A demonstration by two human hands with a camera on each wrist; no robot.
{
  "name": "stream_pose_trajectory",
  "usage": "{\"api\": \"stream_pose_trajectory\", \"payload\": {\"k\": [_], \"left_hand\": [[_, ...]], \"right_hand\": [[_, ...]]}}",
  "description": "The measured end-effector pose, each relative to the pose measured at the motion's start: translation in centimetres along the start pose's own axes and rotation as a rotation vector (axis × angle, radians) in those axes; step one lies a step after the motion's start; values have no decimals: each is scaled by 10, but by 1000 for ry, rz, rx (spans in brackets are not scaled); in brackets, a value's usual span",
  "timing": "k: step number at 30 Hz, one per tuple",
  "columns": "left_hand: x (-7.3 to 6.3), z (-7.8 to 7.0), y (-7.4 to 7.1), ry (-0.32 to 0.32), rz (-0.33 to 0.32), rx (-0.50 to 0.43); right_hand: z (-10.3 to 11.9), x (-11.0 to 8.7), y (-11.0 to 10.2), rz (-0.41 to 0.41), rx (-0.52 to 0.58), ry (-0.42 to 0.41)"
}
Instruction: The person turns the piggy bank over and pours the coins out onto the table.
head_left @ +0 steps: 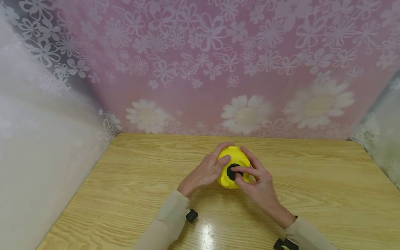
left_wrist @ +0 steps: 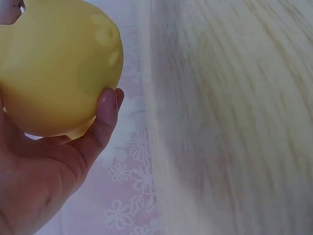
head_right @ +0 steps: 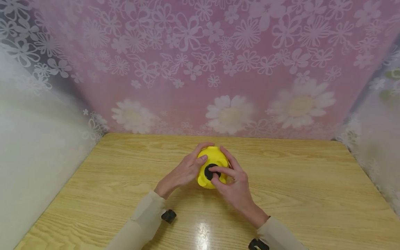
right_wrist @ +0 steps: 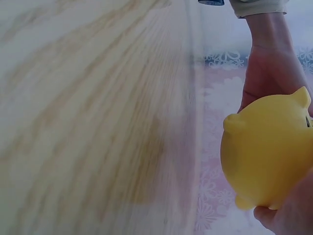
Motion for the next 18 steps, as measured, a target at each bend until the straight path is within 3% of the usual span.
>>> {"api": "stream_pose_trajectory", "payload": {"k": [7,18], "left_hand": [[-1,2,0,-10,14,-21],[-5,6,-1,-39,0,-29]], "right_hand": [[0,0,1,45,-17,-29],[-3,1,3,107,-53,12]]}}
Point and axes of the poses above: each hand's wrist, its own x-axis towards the middle knuckle, its own y-axis out of the palm, z = x × y, the point moved 5 cm from there along x, towards the middle knuckle, and after that the axes turned 7 degrees about y, right-handed, at the moved point
